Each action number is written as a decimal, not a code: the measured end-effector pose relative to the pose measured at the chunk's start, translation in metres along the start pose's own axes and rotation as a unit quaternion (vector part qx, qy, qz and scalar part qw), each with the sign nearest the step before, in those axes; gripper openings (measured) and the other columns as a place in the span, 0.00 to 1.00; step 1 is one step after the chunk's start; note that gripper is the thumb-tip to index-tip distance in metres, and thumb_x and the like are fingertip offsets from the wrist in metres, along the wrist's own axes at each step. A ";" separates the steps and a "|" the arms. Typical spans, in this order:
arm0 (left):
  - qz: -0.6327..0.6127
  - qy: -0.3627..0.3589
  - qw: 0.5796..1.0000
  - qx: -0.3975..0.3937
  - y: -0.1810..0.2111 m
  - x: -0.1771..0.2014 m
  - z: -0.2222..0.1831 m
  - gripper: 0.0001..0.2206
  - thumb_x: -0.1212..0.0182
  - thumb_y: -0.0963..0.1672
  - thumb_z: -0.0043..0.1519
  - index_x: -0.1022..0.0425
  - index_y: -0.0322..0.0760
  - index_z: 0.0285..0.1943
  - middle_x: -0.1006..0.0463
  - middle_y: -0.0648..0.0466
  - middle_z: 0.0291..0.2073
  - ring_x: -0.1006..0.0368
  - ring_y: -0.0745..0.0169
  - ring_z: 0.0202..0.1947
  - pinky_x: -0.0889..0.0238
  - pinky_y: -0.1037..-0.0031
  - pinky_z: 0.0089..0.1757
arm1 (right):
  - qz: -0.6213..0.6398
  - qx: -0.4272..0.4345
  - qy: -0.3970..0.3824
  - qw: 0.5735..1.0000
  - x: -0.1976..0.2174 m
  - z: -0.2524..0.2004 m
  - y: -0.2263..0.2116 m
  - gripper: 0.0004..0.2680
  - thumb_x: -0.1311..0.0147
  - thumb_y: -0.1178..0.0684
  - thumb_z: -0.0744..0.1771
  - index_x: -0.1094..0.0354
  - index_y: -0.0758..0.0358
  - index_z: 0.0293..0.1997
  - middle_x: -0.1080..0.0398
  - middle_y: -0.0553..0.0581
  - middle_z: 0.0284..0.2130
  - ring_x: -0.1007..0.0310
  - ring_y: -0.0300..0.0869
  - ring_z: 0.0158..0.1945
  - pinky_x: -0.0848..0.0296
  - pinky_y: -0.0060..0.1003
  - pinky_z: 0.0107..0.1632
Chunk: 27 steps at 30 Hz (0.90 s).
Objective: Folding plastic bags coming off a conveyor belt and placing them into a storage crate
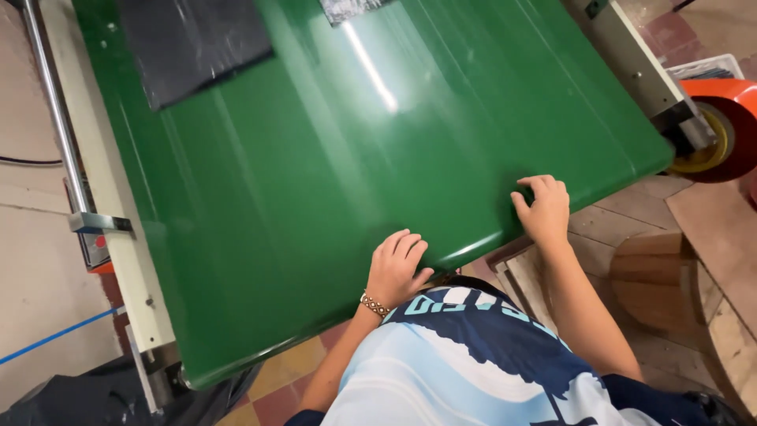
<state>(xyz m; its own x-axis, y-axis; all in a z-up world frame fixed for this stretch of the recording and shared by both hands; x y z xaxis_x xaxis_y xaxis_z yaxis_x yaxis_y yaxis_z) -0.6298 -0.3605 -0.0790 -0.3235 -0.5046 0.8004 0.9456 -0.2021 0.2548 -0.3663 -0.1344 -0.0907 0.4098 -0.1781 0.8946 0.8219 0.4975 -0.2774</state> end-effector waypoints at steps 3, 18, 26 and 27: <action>0.030 -0.021 0.999 0.009 0.010 -0.005 0.012 0.22 0.44 0.57 0.58 0.30 0.46 0.55 0.28 0.56 0.52 0.33 0.52 0.59 0.37 0.56 0.52 | 0.007 -0.012 -0.001 1.000 0.004 0.017 0.011 0.10 0.36 0.49 0.63 0.27 0.54 0.47 0.30 0.55 0.40 0.29 0.53 0.45 0.29 0.46 0.48; 0.067 -0.103 0.992 0.025 0.056 -0.045 0.049 0.43 0.26 0.56 0.41 0.35 0.40 0.66 0.37 0.45 0.69 0.45 0.40 0.71 0.50 0.36 0.60 | 0.002 -0.111 -0.048 0.993 0.003 0.089 0.050 0.23 0.31 0.46 0.62 0.35 0.69 0.57 0.35 0.68 0.47 0.33 0.63 0.50 0.33 0.55 0.54; 0.079 -0.029 0.996 -0.003 0.067 -0.065 0.050 0.27 0.42 0.59 0.57 0.30 0.41 0.57 0.29 0.50 0.62 0.36 0.44 0.66 0.42 0.43 0.58 | -0.053 -0.240 -0.216 0.945 0.043 0.043 0.077 0.25 0.31 0.35 0.58 0.34 0.67 0.47 0.29 0.69 0.39 0.24 0.66 0.44 0.28 0.59 0.45; 0.069 0.003 0.997 -0.017 0.068 -0.067 0.052 0.15 0.44 0.53 0.61 0.29 0.43 0.49 0.26 0.53 0.56 0.31 0.47 0.61 0.37 0.49 0.55 | -0.068 -0.233 -0.243 0.939 0.049 0.038 0.077 0.27 0.36 0.30 0.60 0.31 0.69 0.48 0.26 0.72 0.40 0.24 0.66 0.45 0.28 0.58 0.46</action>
<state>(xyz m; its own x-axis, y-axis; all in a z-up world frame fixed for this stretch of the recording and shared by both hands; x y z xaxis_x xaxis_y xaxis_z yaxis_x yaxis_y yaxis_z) -0.5421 -0.2970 -0.0870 -0.1903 -0.5338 0.8239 0.9796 -0.1585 0.1236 -0.2981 -0.0725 -0.0546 0.1529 0.2528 0.9554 0.9837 0.0534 -0.1716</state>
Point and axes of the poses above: each hand's wrist, its own z-axis towards the middle knuckle, its own x-axis out of the back of the hand, y = z × x, the point moved 1 cm from there along z, towards the middle knuckle
